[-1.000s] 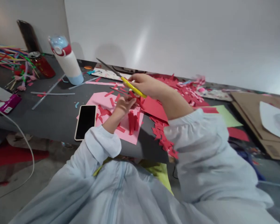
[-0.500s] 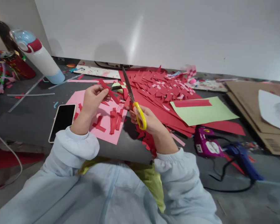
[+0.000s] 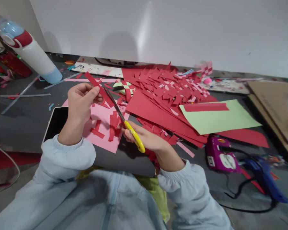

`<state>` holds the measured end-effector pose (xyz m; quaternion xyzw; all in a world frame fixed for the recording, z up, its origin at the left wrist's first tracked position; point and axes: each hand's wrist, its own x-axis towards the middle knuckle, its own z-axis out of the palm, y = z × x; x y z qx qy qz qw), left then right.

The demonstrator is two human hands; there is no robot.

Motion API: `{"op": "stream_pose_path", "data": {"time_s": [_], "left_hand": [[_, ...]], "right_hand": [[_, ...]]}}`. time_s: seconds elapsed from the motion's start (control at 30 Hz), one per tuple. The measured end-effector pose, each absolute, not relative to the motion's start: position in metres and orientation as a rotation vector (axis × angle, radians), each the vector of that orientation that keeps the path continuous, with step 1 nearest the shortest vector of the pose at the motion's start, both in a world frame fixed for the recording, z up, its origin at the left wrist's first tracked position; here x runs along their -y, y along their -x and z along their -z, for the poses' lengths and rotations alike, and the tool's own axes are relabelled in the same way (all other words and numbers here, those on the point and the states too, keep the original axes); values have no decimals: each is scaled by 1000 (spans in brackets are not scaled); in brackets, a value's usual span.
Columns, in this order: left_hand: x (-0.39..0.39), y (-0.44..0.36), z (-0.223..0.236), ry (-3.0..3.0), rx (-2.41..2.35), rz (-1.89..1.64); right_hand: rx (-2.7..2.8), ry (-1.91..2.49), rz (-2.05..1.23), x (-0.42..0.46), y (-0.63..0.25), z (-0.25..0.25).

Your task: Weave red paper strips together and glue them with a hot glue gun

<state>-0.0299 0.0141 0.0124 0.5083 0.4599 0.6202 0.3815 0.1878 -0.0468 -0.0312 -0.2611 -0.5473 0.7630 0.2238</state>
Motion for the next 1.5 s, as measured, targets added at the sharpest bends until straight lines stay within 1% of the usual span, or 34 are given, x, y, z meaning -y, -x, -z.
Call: {"op": "stream_pose_path", "data": {"time_s": [0.33,0.77,1.03,1.3,1.5], "left_hand": [[-6,27,-22,-1323,-1217,-1566],[0,26,-22,-1429,-1244,-1564],[-1,25,-23,-1403,-1273,-1542],[-1,23,-23,-1355,-1300,-1521],[-3,23,-23,-1323,-1284,-1528]], "right_hand": [[1459,722,-2111,47,-185,33],[1371,667,-2156,47,-183,35],[1372,699,-2170,47,-181,34],[1451,747,-2101,50,-181,27],[1384,754,-2140,50,-181,27]]}}
